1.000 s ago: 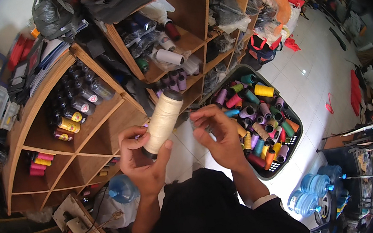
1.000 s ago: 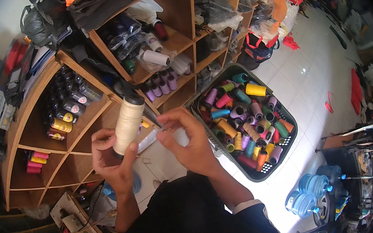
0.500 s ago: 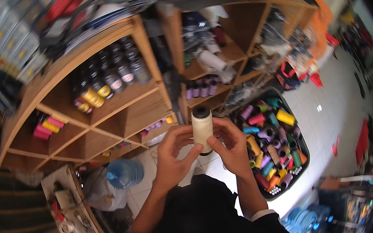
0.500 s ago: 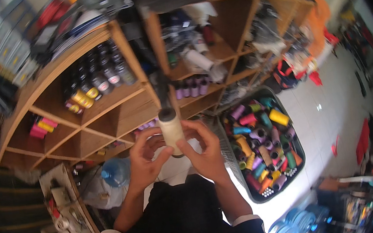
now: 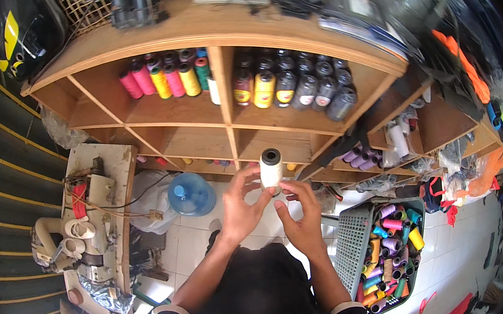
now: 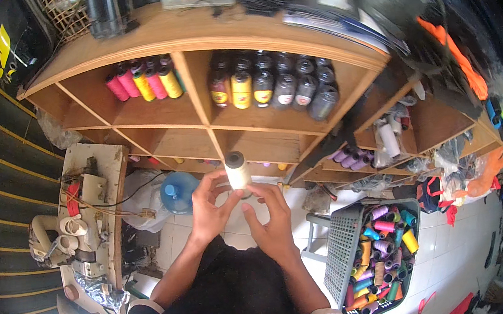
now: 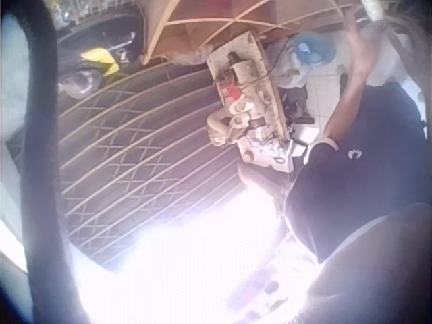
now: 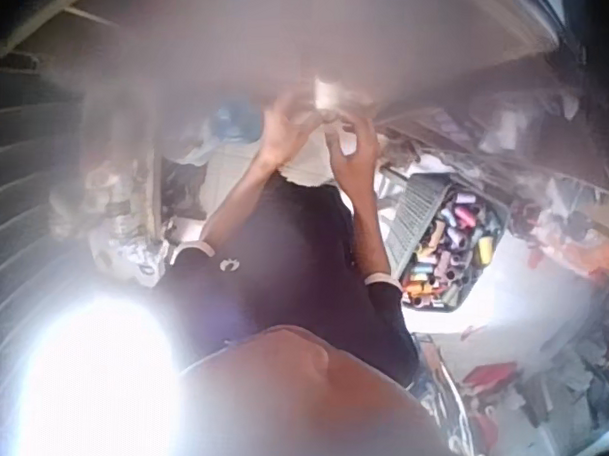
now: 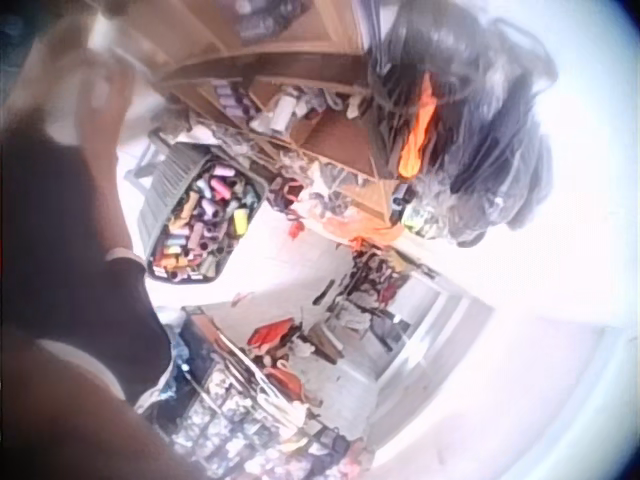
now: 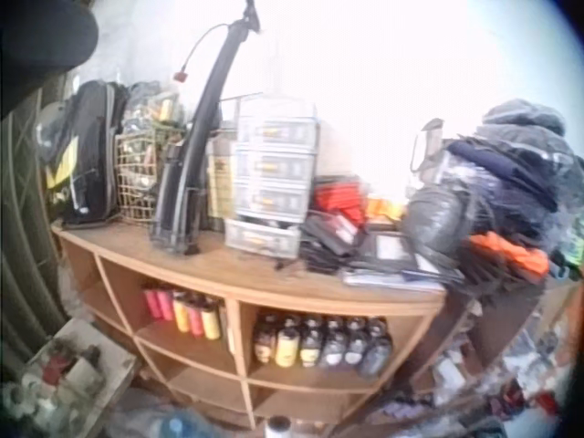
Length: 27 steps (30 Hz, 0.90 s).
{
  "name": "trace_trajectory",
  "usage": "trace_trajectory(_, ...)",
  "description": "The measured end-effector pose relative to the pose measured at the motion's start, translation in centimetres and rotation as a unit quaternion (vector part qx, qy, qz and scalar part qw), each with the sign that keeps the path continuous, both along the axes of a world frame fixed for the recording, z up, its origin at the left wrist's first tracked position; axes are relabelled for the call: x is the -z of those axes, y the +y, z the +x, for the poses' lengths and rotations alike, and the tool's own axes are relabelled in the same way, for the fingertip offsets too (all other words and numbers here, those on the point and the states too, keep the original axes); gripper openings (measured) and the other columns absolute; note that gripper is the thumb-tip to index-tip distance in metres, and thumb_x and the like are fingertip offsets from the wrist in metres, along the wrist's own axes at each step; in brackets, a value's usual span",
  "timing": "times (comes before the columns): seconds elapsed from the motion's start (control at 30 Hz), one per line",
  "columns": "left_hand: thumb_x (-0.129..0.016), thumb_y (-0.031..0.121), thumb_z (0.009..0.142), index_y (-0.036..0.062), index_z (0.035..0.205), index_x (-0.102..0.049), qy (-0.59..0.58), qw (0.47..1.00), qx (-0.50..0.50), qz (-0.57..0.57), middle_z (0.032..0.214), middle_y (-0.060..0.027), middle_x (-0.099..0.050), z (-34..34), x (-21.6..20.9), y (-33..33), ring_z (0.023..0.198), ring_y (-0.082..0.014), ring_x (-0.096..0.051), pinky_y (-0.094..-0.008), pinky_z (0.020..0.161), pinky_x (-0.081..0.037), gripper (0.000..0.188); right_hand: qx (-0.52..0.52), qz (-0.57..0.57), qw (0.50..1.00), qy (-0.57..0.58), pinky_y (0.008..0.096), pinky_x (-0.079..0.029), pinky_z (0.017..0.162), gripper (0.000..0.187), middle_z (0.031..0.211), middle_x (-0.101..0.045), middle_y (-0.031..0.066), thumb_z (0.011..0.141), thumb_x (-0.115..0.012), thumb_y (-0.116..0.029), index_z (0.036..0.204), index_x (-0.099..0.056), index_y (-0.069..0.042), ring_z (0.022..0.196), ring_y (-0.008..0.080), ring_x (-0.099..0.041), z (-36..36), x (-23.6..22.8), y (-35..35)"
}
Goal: The person picks up colorful thread spools from a basket on the floor, briefly handles each one, and places them into compartments on a wooden shelf. The person repeats this process for multiple spools of different colors.
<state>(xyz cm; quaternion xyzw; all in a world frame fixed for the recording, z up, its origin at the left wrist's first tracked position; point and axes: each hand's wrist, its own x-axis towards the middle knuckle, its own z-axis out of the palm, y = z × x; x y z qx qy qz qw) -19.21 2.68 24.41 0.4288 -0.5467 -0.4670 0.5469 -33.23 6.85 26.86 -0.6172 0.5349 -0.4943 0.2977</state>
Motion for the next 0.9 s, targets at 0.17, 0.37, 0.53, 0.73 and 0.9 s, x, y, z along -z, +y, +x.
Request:
trace_trajectory(0.17, -0.074, -0.002, 0.079, -0.0023, 0.114, -0.056, -0.015, 0.999, -0.033, 0.009, 0.108, -0.0134, -0.065, 7.5, 0.1, -4.4, 0.097, -0.0186, -0.066, -0.0316, 0.082, -0.055, 0.039, -0.049, 0.051, 0.996, -0.058, 0.0355, -0.047, 0.089, 0.043, 0.125, -0.052, 0.0136, 0.085, -0.066, -0.006, 0.127, -0.054, -0.006, 0.112, 0.0258, -0.055, 7.7, 0.4, -4.3)
trace_trajectory(0.37, -0.072, -0.001, 0.080, -0.0027, 0.114, -0.058, -0.044, 0.998, -0.043, -0.005, 0.106, -0.0146, -0.065, 13.4, 1.8, -11.4, 0.099, -0.0209, -0.065, -0.0346, 0.084, -0.054, 0.037, -0.054, 0.032, 0.995, -0.079, 0.0378, -0.045, 0.096, 0.052, 0.131, -0.044, 0.0154, 0.090, -0.061, -0.009, 0.138, -0.041, -0.004, 0.122, 0.0279, -0.048, 15.0, 3.4, -10.2)
trace_trajectory(0.53, -0.070, -0.004, 0.080, -0.0040, 0.113, -0.058, -0.084, 0.993, -0.030, -0.077, 0.105, -0.0160, -0.064, 14.5, 3.2, -18.4, 0.099, -0.0250, -0.065, -0.0362, 0.086, -0.054, 0.034, 0.003, 0.015, 0.994, -0.111, 0.0378, -0.043, 0.099, 0.053, 0.131, -0.041, 0.0169, 0.093, -0.056, -0.011, 0.141, -0.036, 0.000, 0.124, 0.0292, -0.045, 18.1, 5.7, -16.1)
trace_trajectory(0.73, -0.066, -0.007, 0.081, -0.0046, 0.114, -0.059, -0.050, 0.990, -0.016, -0.128, 0.104, -0.0158, -0.061, 13.0, 4.5, -23.2, 0.095, -0.0240, -0.064, -0.0331, 0.083, -0.055, 0.033, 0.074, 0.001, 0.993, -0.093, 0.0373, -0.040, 0.100, 0.060, 0.130, -0.041, 0.0208, 0.094, -0.055, -0.021, 0.143, -0.033, 0.005, 0.123, 0.0323, -0.045, 19.0, 7.5, -21.0)
trace_trajectory(0.9, -0.059, -0.007, 0.083, -0.0021, 0.116, -0.059, -0.101, 0.985, -0.027, -0.134, 0.102, -0.0135, -0.061, 12.7, 3.5, -24.0, 0.097, -0.0216, -0.063, -0.0330, 0.083, -0.054, 0.033, 0.117, 0.006, 0.989, -0.089, 0.0393, -0.038, 0.103, 0.063, 0.133, -0.039, 0.0237, 0.095, -0.054, -0.026, 0.144, -0.030, 0.006, 0.125, 0.0364, -0.045, 20.0, 7.8, -22.7)
